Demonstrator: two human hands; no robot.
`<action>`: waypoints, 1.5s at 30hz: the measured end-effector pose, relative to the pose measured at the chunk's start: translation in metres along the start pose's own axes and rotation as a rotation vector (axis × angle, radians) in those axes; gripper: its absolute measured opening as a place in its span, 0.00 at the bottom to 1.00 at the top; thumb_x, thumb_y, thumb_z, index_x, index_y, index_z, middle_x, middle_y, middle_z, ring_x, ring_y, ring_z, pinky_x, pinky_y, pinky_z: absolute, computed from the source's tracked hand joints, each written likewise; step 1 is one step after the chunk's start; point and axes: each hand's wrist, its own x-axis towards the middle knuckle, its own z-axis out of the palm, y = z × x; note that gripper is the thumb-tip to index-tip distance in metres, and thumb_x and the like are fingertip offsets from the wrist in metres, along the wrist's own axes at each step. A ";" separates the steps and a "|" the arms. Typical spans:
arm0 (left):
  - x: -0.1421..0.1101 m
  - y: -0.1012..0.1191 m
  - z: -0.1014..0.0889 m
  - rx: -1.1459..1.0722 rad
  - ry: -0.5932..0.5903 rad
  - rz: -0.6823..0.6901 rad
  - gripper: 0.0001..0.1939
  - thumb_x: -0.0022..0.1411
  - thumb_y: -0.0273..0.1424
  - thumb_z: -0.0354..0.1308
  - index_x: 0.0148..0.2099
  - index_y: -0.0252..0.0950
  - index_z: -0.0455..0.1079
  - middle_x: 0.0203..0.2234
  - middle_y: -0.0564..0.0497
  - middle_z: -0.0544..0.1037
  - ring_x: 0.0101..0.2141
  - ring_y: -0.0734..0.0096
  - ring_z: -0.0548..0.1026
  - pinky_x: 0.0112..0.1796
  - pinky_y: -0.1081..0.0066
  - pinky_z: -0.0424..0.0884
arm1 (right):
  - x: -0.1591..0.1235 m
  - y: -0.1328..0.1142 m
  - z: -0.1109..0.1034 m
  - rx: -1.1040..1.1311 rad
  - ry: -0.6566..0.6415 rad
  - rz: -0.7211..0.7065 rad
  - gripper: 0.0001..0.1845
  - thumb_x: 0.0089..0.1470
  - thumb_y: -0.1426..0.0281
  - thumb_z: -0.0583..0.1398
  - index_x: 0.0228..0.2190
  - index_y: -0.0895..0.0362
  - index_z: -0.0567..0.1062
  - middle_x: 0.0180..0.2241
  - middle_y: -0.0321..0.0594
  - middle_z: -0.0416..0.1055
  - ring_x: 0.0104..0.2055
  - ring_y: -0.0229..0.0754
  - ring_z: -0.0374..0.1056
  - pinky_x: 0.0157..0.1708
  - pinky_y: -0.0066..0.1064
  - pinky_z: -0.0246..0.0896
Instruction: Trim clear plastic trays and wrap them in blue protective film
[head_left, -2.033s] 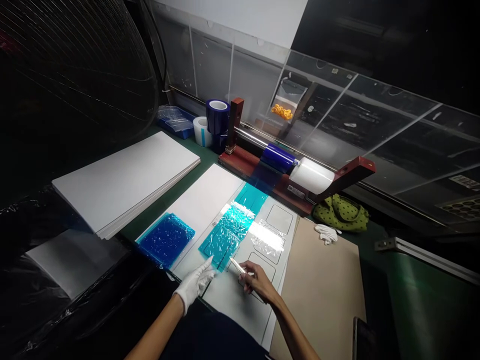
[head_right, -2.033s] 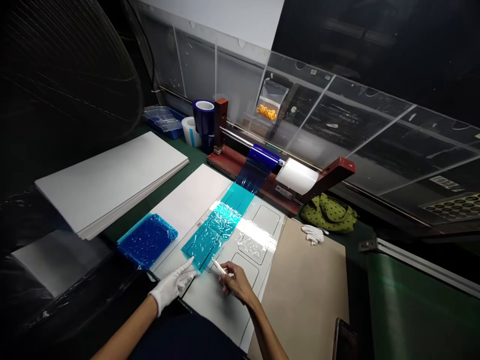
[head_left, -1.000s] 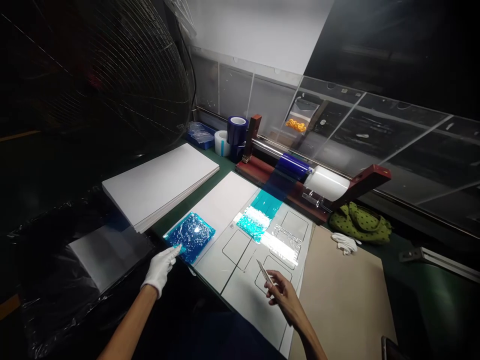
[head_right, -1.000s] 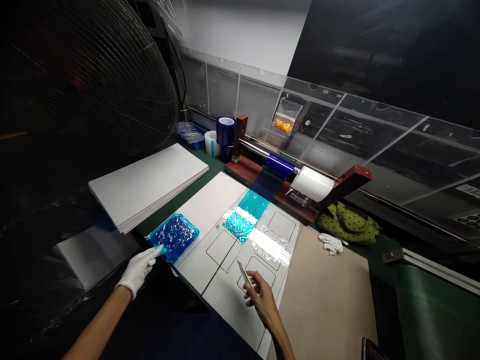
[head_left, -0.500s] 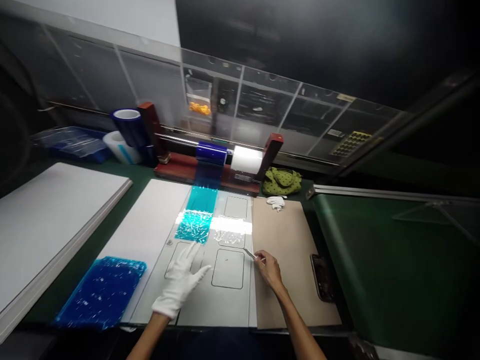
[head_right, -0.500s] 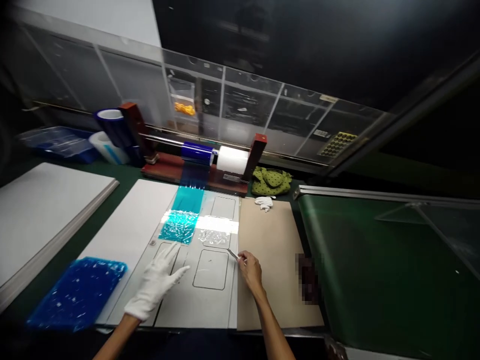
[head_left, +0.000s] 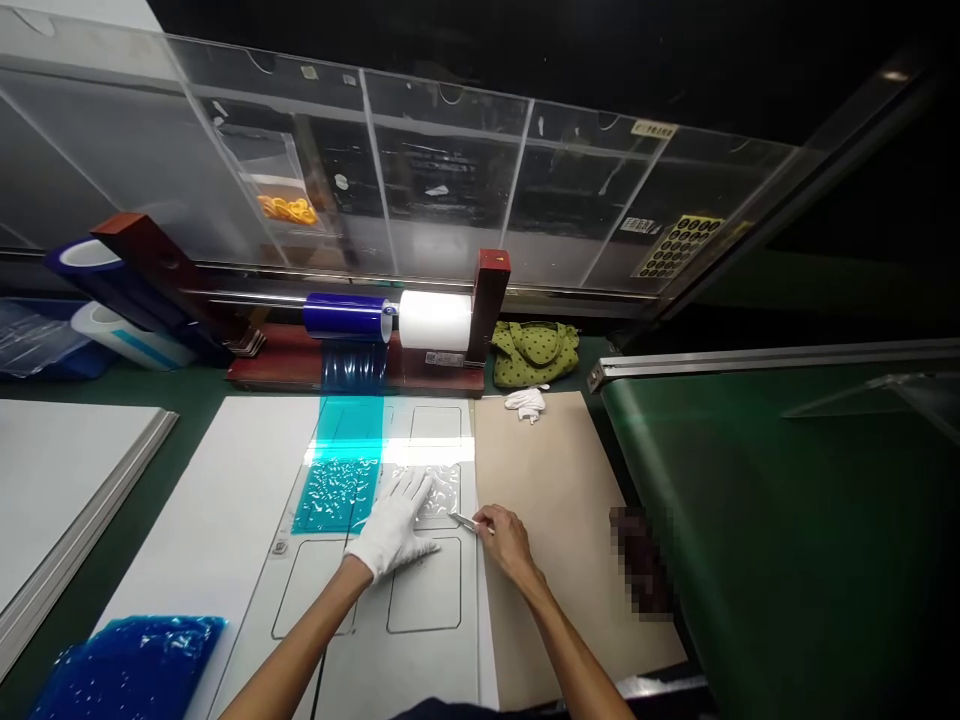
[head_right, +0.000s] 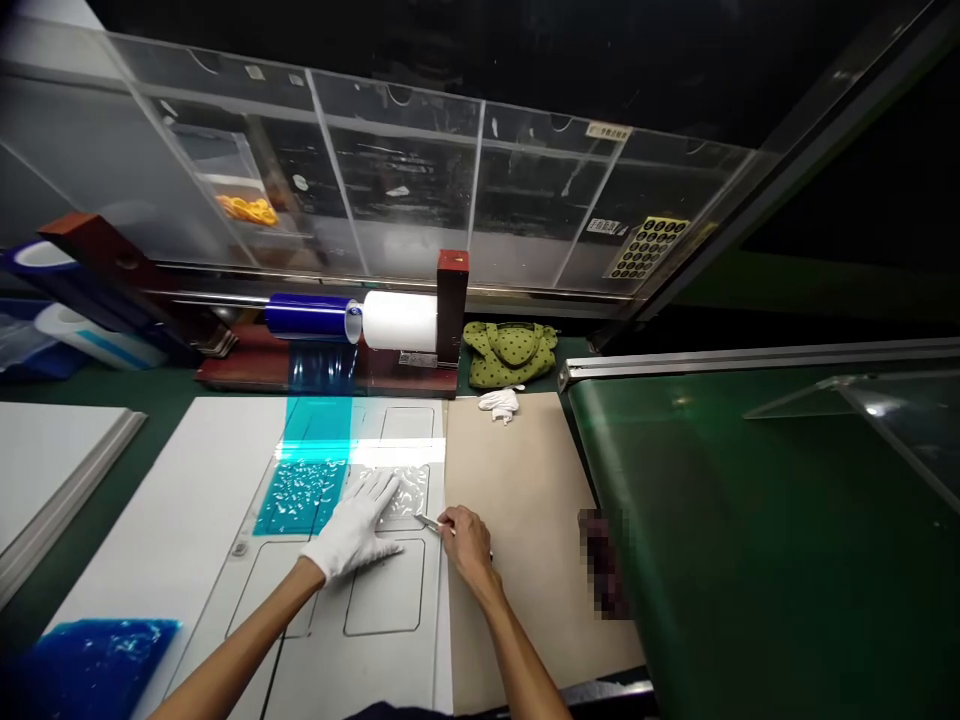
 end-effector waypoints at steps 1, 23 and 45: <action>0.002 -0.001 0.000 0.003 0.006 0.013 0.53 0.41 0.56 0.61 0.63 0.34 0.52 0.60 0.38 0.59 0.60 0.47 0.54 0.59 0.53 0.53 | 0.001 0.001 -0.001 0.029 -0.014 -0.004 0.09 0.47 0.74 0.56 0.27 0.55 0.77 0.31 0.38 0.75 0.34 0.40 0.69 0.33 0.27 0.58; -0.128 0.045 0.039 0.067 0.333 0.249 0.25 0.61 0.21 0.43 0.60 0.38 0.59 0.52 0.45 0.72 0.51 0.63 0.71 0.51 0.60 0.69 | -0.104 0.051 -0.007 0.101 0.466 -0.003 0.22 0.47 0.70 0.54 0.45 0.58 0.71 0.46 0.47 0.68 0.47 0.47 0.67 0.49 0.40 0.62; -0.234 0.097 0.074 0.083 0.145 0.198 0.40 0.52 0.44 0.59 0.63 0.32 0.53 0.60 0.35 0.60 0.60 0.47 0.56 0.58 0.50 0.54 | -0.300 0.061 0.063 0.230 0.477 0.079 0.16 0.50 0.68 0.55 0.41 0.56 0.73 0.43 0.45 0.70 0.43 0.45 0.70 0.43 0.37 0.68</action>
